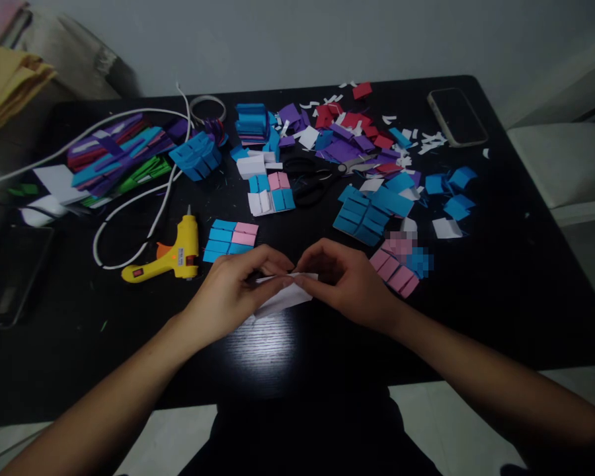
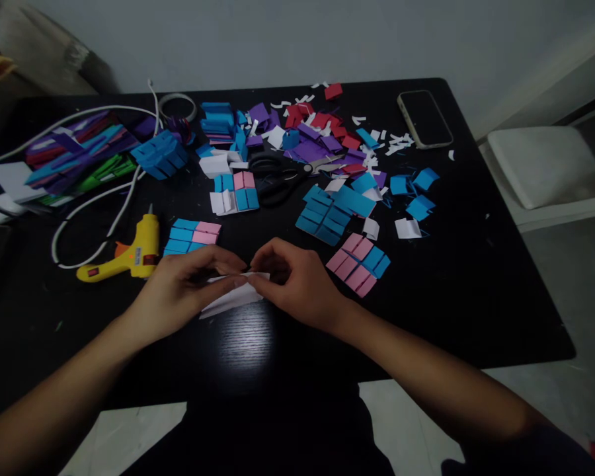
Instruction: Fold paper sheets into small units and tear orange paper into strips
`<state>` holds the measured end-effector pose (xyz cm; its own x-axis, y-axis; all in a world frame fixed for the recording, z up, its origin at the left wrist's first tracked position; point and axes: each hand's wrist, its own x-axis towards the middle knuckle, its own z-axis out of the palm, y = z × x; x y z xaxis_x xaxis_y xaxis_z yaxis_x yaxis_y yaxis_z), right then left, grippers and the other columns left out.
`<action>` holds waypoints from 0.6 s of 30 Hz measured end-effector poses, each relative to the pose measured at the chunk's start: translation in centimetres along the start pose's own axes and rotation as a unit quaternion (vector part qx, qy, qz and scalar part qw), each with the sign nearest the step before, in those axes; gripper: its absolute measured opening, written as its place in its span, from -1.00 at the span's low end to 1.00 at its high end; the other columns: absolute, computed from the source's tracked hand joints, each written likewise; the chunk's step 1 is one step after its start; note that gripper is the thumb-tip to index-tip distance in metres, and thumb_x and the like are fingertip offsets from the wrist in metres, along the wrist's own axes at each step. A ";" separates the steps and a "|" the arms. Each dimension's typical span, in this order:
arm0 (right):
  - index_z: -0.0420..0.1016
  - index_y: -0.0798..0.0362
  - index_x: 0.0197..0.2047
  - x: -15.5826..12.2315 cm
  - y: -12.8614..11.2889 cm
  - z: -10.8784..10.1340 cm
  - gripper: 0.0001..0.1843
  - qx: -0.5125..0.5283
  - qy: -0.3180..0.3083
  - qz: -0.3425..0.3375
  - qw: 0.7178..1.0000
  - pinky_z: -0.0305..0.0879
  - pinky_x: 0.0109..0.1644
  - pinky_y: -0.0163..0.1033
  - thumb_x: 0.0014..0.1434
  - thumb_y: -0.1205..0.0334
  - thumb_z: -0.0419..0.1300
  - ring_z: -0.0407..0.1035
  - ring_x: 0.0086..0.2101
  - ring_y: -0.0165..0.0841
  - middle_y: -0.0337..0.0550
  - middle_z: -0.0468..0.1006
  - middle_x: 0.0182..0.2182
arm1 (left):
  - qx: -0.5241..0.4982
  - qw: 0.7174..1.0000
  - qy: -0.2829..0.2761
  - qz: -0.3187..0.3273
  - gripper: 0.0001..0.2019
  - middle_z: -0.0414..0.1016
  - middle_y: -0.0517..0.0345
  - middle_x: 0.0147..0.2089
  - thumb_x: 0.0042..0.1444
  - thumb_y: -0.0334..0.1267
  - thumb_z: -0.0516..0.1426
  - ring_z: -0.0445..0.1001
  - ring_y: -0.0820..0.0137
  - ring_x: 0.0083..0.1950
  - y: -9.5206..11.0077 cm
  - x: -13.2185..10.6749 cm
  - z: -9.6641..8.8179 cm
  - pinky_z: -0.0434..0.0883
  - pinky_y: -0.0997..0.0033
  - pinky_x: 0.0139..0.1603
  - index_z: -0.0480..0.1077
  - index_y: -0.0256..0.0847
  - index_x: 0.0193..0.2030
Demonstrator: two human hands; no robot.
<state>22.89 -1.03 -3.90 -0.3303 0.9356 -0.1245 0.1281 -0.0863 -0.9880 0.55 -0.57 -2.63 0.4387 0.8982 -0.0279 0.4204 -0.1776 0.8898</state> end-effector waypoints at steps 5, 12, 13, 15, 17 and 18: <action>0.59 0.04 -0.23 0.1 -0.4 -0.1 -0.80 0.005 0.004 0.012 1.000 0.52 -0.15 -0.23 0.14 0.19 0.48 0.60 -0.25 -0.32 -0.19 0.67 -0.28 | 0.033 0.999 0.002 0.016 -0.84 0.69 0.20 -0.22 0.31 -0.23 0.28 0.67 0.39 -0.22 0.2 -0.1 -0.2 0.51 0.53 -0.32 0.52 -0.11 0.00; 0.60 0.05 -0.22 0.2 -0.5 0.0 -0.78 0.029 0.007 0.030 0.999 0.52 -0.16 -0.22 0.08 0.25 0.50 0.59 -0.26 -0.33 -0.19 0.68 -0.28 | 0.084 0.995 -0.011 0.048 -0.83 0.65 0.22 -0.24 0.24 -0.38 0.24 0.63 0.42 -0.26 0.7 0.1 -1.2 0.45 0.57 -0.40 0.53 -0.12 -0.05; 0.60 0.05 -0.22 0.2 -0.5 0.0 -0.78 0.031 0.007 0.031 0.999 0.51 -0.16 -0.23 0.07 0.26 0.50 0.59 -0.26 -0.33 -0.19 0.68 -0.28 | 0.086 0.995 -0.013 0.051 -0.83 0.65 0.22 -0.23 0.22 -0.39 0.24 0.64 0.42 -0.25 0.7 0.1 -1.2 0.46 0.57 -0.38 0.53 -0.12 -0.06; 0.60 0.05 -0.22 0.2 -0.5 0.0 -0.78 0.031 0.004 0.034 0.999 0.51 -0.17 -0.24 0.07 0.28 0.50 0.59 -0.27 -0.34 -0.19 0.68 -0.28 | 0.087 0.994 -0.017 0.056 -0.82 0.64 0.23 -0.22 0.20 -0.43 0.23 0.63 0.42 -0.23 0.7 0.1 -1.2 0.47 0.56 -0.35 0.51 -0.12 -0.08; 0.60 0.06 -0.22 0.2 -0.4 -0.1 -0.78 0.029 0.001 0.036 0.999 0.50 -0.18 -0.25 0.07 0.29 0.49 0.58 -0.27 -0.34 -0.19 0.68 -0.29 | 0.089 0.994 -0.022 0.060 -0.80 0.64 0.24 -0.20 0.20 -0.45 0.21 0.63 0.42 -0.21 0.7 0.1 -1.2 0.48 0.55 -0.29 0.51 -0.12 -0.08; 0.60 0.06 -0.22 0.2 -0.4 -0.1 -0.79 0.028 0.001 0.036 0.999 0.50 -0.18 -0.26 0.07 0.30 0.48 0.58 -0.27 -0.35 -0.20 0.68 -0.28 | 0.090 0.994 -0.024 0.060 -0.80 0.64 0.24 -0.18 0.21 -0.45 0.21 0.63 0.42 -0.20 0.7 0.1 -1.1 0.49 0.54 -0.25 0.50 -0.12 -0.07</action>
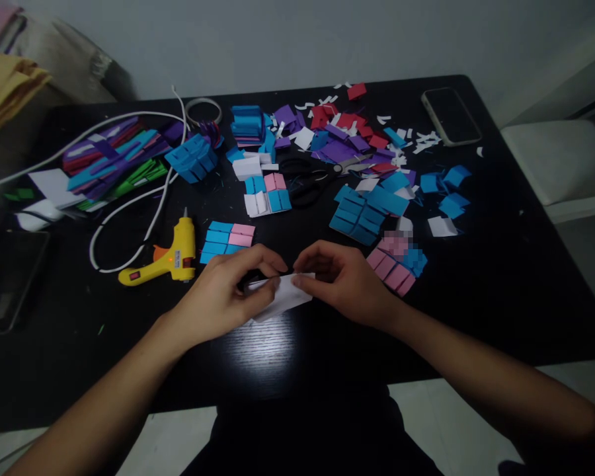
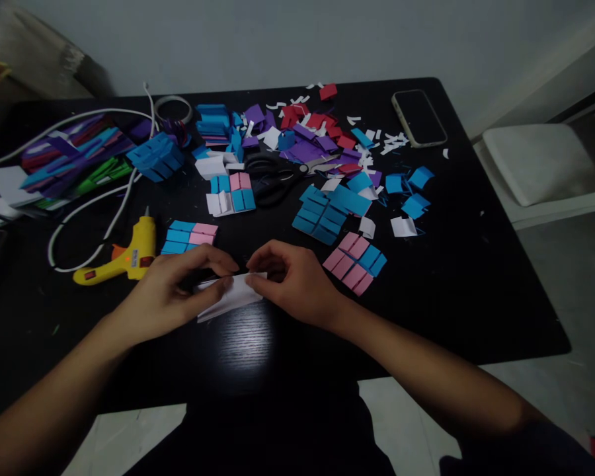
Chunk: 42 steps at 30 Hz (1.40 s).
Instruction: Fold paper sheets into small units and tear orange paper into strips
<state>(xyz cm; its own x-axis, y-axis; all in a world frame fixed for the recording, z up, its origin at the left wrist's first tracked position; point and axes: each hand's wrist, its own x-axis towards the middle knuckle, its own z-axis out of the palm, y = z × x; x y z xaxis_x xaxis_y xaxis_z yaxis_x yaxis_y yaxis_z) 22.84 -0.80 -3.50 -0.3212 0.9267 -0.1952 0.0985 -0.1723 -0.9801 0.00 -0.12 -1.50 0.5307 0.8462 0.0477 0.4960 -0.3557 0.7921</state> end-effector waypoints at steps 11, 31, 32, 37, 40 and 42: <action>0.59 0.04 -0.22 -0.3 0.1 0.1 -0.84 -0.023 -0.010 -0.022 0.999 0.51 -0.20 -0.28 0.12 0.30 0.44 0.60 -0.26 -0.35 -0.21 0.68 -0.28 | -0.042 0.997 -0.050 -0.033 -0.81 0.64 0.28 -0.11 0.26 -0.36 0.25 0.64 0.46 -0.12 -0.1 0.0 0.4 0.50 0.57 -0.20 0.47 -0.08 -0.01; 0.56 0.03 -0.21 -0.4 0.1 0.2 -0.79 -0.027 -0.022 -0.015 0.999 0.53 -0.21 -0.27 0.08 0.34 0.46 0.61 -0.30 -0.37 -0.24 0.69 -0.31 | -0.051 0.993 -0.091 -0.052 -0.74 0.66 0.28 -0.13 0.27 -0.33 0.24 0.63 0.47 -0.24 -0.1 -0.1 0.8 0.40 0.63 -0.44 0.39 -0.06 0.07; 0.56 0.03 -0.21 -0.4 0.1 0.2 -0.79 -0.030 -0.021 -0.016 0.999 0.53 -0.20 -0.28 0.09 0.34 0.46 0.61 -0.30 -0.37 -0.24 0.68 -0.31 | -0.051 0.993 -0.092 -0.052 -0.72 0.66 0.30 -0.14 0.27 -0.35 0.24 0.63 0.47 -0.23 -0.1 -0.1 0.7 0.41 0.64 -0.42 0.39 -0.05 0.09; 0.56 0.03 -0.20 -0.4 -0.1 0.1 -0.80 -0.015 -0.013 -0.033 0.999 0.54 -0.17 -0.29 0.14 0.30 0.46 0.60 -0.27 -0.38 -0.25 0.64 -0.29 | -0.047 0.996 -0.059 -0.047 -0.75 0.67 0.33 -0.18 0.30 -0.30 0.24 0.62 0.50 -0.27 -0.3 -0.1 0.4 0.41 0.65 -0.43 0.42 -0.04 0.09; 0.54 0.02 -0.08 -0.4 -0.2 0.1 -0.62 0.029 -0.029 -0.033 0.999 0.58 -0.04 -0.24 0.06 0.31 0.52 0.60 -0.16 -0.34 -0.21 0.63 -0.16 | -0.052 0.997 0.004 -0.064 -0.75 0.67 0.31 -0.22 0.31 -0.23 0.25 0.61 0.48 -0.31 -0.4 -0.1 0.7 0.39 0.61 -0.47 0.46 -0.04 0.11; 0.52 0.02 -0.04 -0.4 -0.2 0.1 -0.53 0.045 -0.035 -0.032 0.998 0.59 -0.02 -0.21 0.01 0.31 0.56 0.59 -0.12 -0.31 -0.19 0.61 -0.12 | -0.055 0.994 0.050 -0.075 -0.72 0.68 0.29 -0.22 0.31 -0.21 0.26 0.63 0.44 -0.26 -0.4 -0.1 0.9 0.41 0.58 -0.43 0.49 -0.03 0.15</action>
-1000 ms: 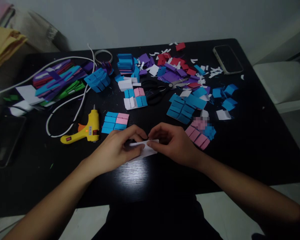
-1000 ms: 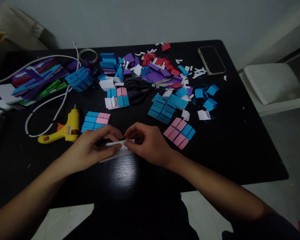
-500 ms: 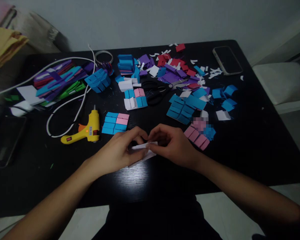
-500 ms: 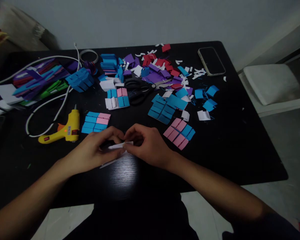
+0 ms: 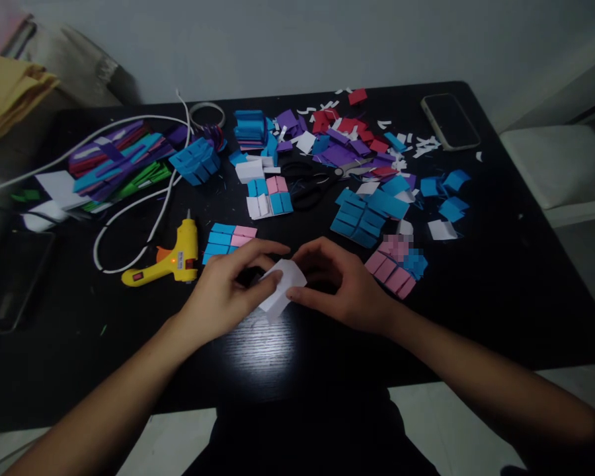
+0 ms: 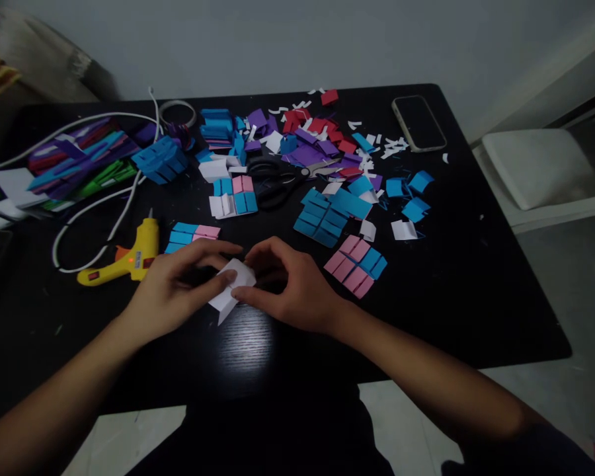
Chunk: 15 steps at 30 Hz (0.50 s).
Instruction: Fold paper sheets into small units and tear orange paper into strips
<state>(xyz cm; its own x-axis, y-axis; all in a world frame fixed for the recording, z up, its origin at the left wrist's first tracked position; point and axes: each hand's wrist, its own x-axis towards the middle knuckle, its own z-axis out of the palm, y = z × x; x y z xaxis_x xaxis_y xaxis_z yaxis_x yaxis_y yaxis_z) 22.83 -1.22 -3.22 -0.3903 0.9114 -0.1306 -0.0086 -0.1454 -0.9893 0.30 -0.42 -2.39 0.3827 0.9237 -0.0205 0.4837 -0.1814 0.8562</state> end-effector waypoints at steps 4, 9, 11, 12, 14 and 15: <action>0.52 0.02 -0.08 0.1 0.3 0.1 -0.65 -0.008 0.012 -0.009 1.000 0.58 -0.06 -0.22 0.10 0.29 0.49 0.58 -0.15 -0.32 -0.19 0.61 -0.16 | 0.006 0.999 0.036 0.004 -0.71 0.68 0.25 -0.25 0.32 -0.21 0.25 0.64 0.40 -0.23 0.1 -0.1 0.4 0.47 0.52 -0.34 0.53 -0.06 0.17; 0.55 0.01 -0.11 -0.1 0.5 0.0 -0.78 -0.050 0.035 -0.046 0.997 0.55 -0.05 -0.22 0.17 0.41 0.33 0.59 -0.16 -0.32 -0.19 0.64 -0.17 | 0.040 0.997 0.040 0.047 -0.81 0.67 0.22 -0.27 0.32 -0.28 0.21 0.65 0.39 -0.26 0.5 -0.2 0.6 0.53 0.46 -0.26 0.55 -0.13 0.04; 0.56 0.00 -0.11 -0.2 0.5 0.0 -0.78 -0.080 0.038 -0.057 0.994 0.54 -0.06 -0.21 0.18 0.43 0.30 0.60 -0.16 -0.30 -0.19 0.65 -0.17 | 0.056 0.994 0.050 0.075 -0.85 0.69 0.19 -0.20 0.31 -0.32 0.21 0.67 0.37 -0.21 0.5 -0.2 0.6 0.55 0.44 -0.21 0.56 -0.13 -0.02; 0.56 -0.01 -0.11 -0.3 0.4 0.1 -0.78 -0.095 0.041 -0.061 0.993 0.54 -0.06 -0.20 0.19 0.42 0.29 0.60 -0.16 -0.29 -0.18 0.66 -0.17 | 0.062 0.993 0.056 0.086 -0.87 0.69 0.17 -0.18 0.31 -0.33 0.21 0.67 0.35 -0.18 0.6 -0.2 0.7 0.56 0.42 -0.19 0.56 -0.13 -0.05; 0.57 -0.02 -0.10 -0.4 0.4 0.2 -0.79 -0.114 0.046 -0.068 0.990 0.53 -0.05 -0.17 0.20 0.40 0.31 0.59 -0.16 -0.27 -0.16 0.66 -0.16 | 0.066 0.991 0.068 0.099 -0.89 0.69 0.14 -0.17 0.30 -0.33 0.22 0.67 0.33 -0.16 0.6 -0.2 0.7 0.56 0.38 -0.16 0.57 -0.13 -0.09; 0.56 -0.02 -0.10 -0.4 0.3 0.2 -0.80 -0.114 0.048 -0.071 0.990 0.53 -0.05 -0.16 0.20 0.37 0.33 0.59 -0.16 -0.26 -0.15 0.66 -0.15 | 0.063 0.990 0.073 0.102 -0.90 0.69 0.14 -0.17 0.30 -0.34 0.23 0.66 0.33 -0.16 0.6 -0.2 0.8 0.57 0.37 -0.15 0.56 -0.13 -0.08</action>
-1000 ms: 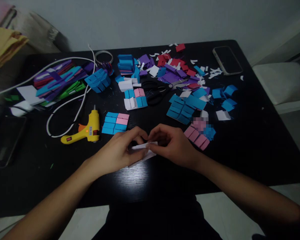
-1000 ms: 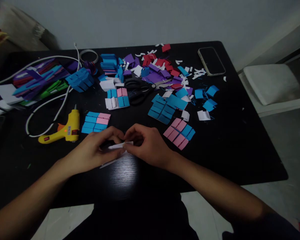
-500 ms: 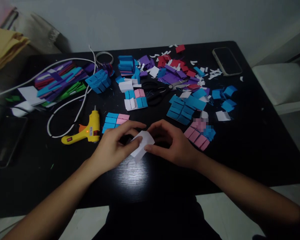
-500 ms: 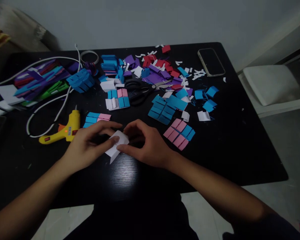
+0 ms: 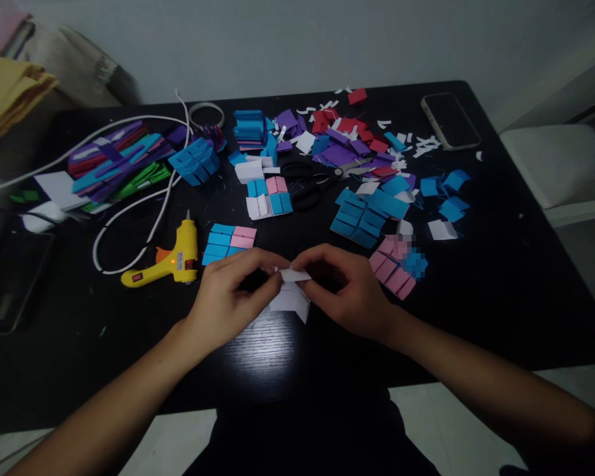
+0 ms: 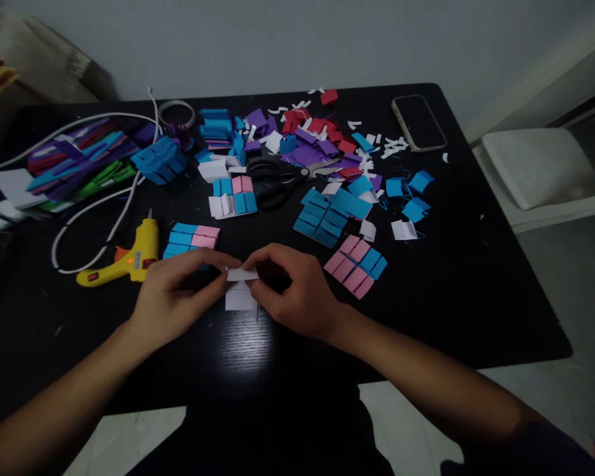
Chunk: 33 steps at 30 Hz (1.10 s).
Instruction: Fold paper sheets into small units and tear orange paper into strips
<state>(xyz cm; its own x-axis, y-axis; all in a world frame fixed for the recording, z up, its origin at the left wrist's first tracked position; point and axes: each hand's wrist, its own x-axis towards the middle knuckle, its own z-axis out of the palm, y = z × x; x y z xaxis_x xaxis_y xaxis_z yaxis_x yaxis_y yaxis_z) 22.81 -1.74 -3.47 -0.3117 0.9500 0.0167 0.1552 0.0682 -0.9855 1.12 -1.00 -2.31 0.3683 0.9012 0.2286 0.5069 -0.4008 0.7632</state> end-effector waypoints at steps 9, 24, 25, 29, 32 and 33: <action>0.58 -0.01 -0.13 0.4 -0.9 -0.3 -0.73 0.142 -0.026 0.059 0.988 0.54 -0.14 -0.24 0.20 0.04 0.45 0.56 -0.25 -0.33 -0.19 0.62 -0.24 | -0.014 0.999 0.039 0.024 -0.91 0.67 0.17 -0.19 0.29 -0.40 0.23 0.64 0.41 -0.20 0.4 -0.3 -0.1 0.56 0.44 -0.17 0.50 -0.16 -0.11; 0.64 0.00 -0.12 0.8 -0.2 -0.5 -0.67 0.196 -0.035 0.122 0.972 0.57 -0.04 -0.19 0.06 0.15 0.55 0.61 -0.18 -0.32 -0.19 0.70 -0.19 | -0.040 0.996 0.021 0.073 -0.82 0.68 0.10 -0.13 0.32 -0.48 0.16 0.67 0.32 -0.11 0.4 -0.2 -0.2 0.59 0.32 -0.11 0.53 -0.14 -0.09; 0.64 0.00 -0.13 0.9 -0.2 -0.5 -0.66 0.195 -0.034 0.122 0.973 0.57 -0.05 -0.19 0.05 0.14 0.56 0.61 -0.19 -0.32 -0.19 0.70 -0.20 | -0.042 0.996 0.021 0.071 -0.82 0.68 0.08 -0.13 0.31 -0.47 0.16 0.68 0.30 -0.11 0.5 -0.2 -0.2 0.60 0.30 -0.12 0.54 -0.14 -0.09; 0.65 0.01 -0.14 1.0 -0.5 -0.6 -0.66 0.199 -0.033 0.117 0.972 0.57 -0.07 -0.21 0.05 0.12 0.56 0.61 -0.20 -0.31 -0.20 0.70 -0.22 | -0.043 0.997 0.027 0.063 -0.82 0.68 0.06 -0.14 0.27 -0.44 0.19 0.67 0.28 -0.14 0.7 -0.3 -0.3 0.60 0.29 -0.18 0.55 -0.14 -0.07; 0.67 -0.01 -0.14 1.0 -0.7 -0.7 -0.77 0.182 -0.034 0.108 0.977 0.56 -0.07 -0.23 0.17 0.10 0.48 0.61 -0.20 -0.33 -0.20 0.71 -0.23 | -0.045 0.995 0.036 0.078 -0.82 0.67 0.06 -0.16 0.25 -0.45 0.22 0.67 0.30 -0.15 0.8 -0.2 -0.3 0.60 0.30 -0.17 0.54 -0.15 -0.06; 0.68 -0.01 -0.15 1.0 -0.8 -0.7 -0.79 0.174 -0.033 0.107 0.978 0.55 -0.07 -0.24 0.20 0.09 0.46 0.61 -0.20 -0.34 -0.21 0.71 -0.23 | -0.043 0.995 0.039 0.084 -0.83 0.67 0.07 -0.17 0.25 -0.46 0.23 0.66 0.32 -0.16 0.8 -0.2 -0.2 0.60 0.31 -0.16 0.54 -0.16 -0.07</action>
<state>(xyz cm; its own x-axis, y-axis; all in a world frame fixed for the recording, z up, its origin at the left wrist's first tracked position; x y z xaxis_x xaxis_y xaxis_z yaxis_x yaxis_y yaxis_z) 23.08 -0.66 -2.58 -0.3678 0.9090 -0.1960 -0.1008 -0.2485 -0.9634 1.29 -1.47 -1.60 0.3786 0.8344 0.4006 0.3735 -0.5337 0.7587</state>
